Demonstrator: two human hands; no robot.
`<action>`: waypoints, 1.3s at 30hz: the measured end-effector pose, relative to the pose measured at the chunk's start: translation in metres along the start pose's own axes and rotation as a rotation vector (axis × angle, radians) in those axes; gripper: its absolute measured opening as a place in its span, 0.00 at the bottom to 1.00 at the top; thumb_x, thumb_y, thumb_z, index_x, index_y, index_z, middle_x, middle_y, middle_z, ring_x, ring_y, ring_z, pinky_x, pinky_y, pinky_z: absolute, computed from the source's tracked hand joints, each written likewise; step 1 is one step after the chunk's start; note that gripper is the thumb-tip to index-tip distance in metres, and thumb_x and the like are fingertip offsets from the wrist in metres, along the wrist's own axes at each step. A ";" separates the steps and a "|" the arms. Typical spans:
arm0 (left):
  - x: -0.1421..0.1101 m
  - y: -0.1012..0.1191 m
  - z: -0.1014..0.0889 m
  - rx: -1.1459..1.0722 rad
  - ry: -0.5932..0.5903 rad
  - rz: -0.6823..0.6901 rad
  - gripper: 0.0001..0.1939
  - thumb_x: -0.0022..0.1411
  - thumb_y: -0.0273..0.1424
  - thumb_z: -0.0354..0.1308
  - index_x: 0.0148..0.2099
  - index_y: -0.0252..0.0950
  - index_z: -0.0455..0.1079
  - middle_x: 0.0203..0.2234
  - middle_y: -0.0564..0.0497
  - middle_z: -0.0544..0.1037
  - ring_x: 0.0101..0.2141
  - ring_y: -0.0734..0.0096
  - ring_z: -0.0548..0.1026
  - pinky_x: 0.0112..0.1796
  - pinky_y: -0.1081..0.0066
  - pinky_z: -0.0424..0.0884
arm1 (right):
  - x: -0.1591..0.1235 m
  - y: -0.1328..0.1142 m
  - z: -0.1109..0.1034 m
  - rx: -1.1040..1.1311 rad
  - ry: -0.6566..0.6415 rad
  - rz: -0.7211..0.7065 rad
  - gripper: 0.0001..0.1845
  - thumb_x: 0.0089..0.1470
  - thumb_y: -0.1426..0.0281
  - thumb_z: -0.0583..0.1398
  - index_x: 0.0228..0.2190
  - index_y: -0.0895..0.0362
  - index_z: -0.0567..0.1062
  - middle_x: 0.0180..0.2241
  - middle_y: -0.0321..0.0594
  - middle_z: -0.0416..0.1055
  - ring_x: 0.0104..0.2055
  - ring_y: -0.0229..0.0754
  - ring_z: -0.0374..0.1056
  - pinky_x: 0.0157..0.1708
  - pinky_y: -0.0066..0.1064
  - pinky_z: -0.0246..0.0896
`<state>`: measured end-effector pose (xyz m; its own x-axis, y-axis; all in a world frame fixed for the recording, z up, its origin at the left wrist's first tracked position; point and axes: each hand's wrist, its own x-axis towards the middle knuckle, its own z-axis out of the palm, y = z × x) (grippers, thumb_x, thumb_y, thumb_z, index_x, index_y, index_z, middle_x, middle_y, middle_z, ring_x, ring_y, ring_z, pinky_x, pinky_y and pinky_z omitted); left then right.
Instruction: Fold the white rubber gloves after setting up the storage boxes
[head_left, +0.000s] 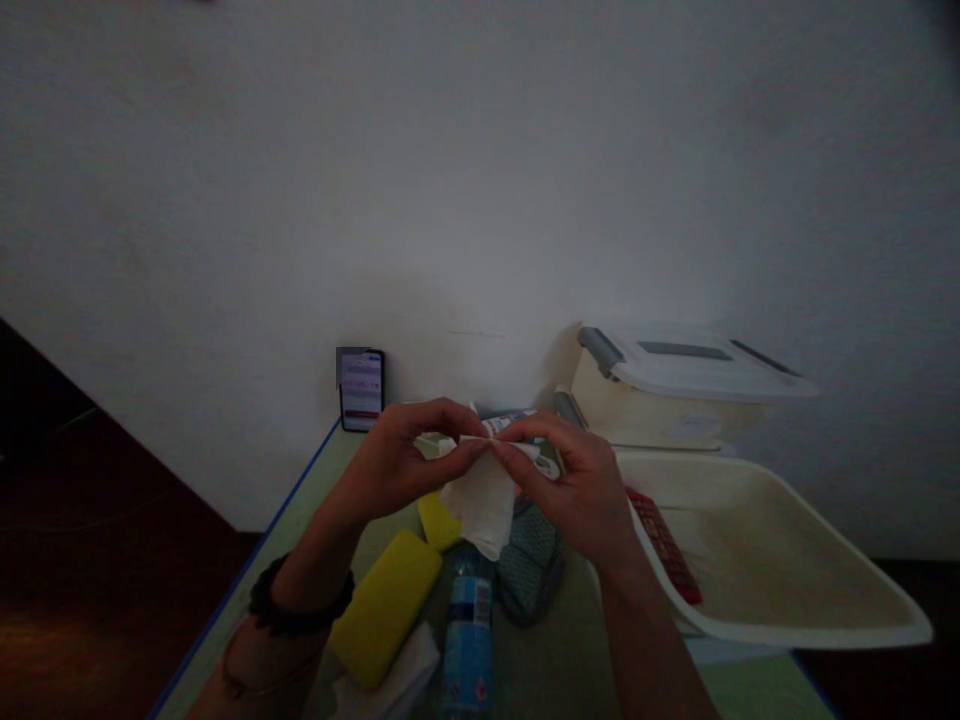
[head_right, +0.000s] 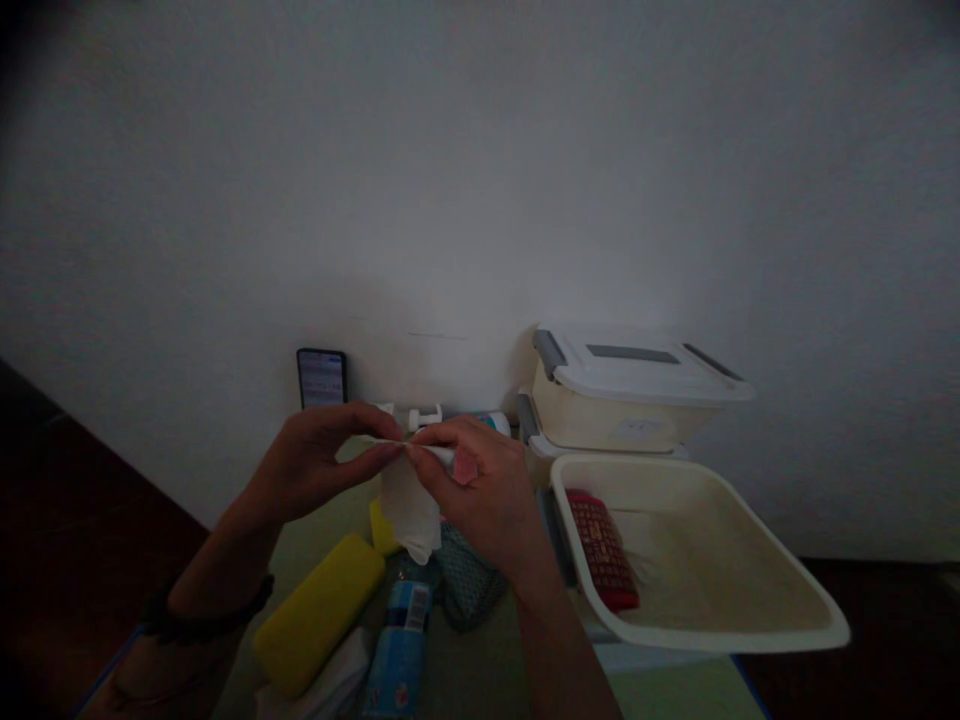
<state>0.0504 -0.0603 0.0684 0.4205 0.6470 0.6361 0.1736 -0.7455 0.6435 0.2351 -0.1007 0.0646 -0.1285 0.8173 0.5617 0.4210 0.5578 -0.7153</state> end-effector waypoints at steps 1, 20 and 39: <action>0.001 0.001 0.000 0.012 0.001 -0.003 0.01 0.56 0.26 0.63 0.32 0.33 0.74 0.25 0.52 0.80 0.26 0.76 0.75 0.29 0.79 0.72 | 0.000 0.000 0.000 0.003 -0.002 0.002 0.03 0.54 0.69 0.62 0.31 0.55 0.76 0.30 0.37 0.75 0.32 0.39 0.72 0.27 0.29 0.66; -0.001 0.000 -0.001 -0.020 -0.035 -0.012 0.01 0.56 0.25 0.62 0.33 0.33 0.74 0.27 0.51 0.81 0.28 0.75 0.77 0.32 0.78 0.72 | 0.002 -0.004 0.000 -0.050 0.006 -0.094 0.01 0.53 0.73 0.61 0.30 0.55 0.74 0.28 0.35 0.75 0.31 0.37 0.69 0.31 0.29 0.62; -0.003 -0.005 -0.003 -0.108 -0.044 -0.030 0.02 0.56 0.27 0.63 0.34 0.34 0.75 0.28 0.50 0.81 0.28 0.74 0.77 0.32 0.77 0.73 | 0.001 -0.001 -0.001 -0.006 -0.017 -0.062 0.01 0.53 0.71 0.63 0.31 0.54 0.76 0.30 0.35 0.77 0.31 0.37 0.71 0.33 0.29 0.65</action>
<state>0.0451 -0.0576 0.0645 0.4560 0.6594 0.5977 0.0904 -0.7024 0.7060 0.2354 -0.1009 0.0661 -0.1696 0.7836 0.5977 0.4170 0.6066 -0.6769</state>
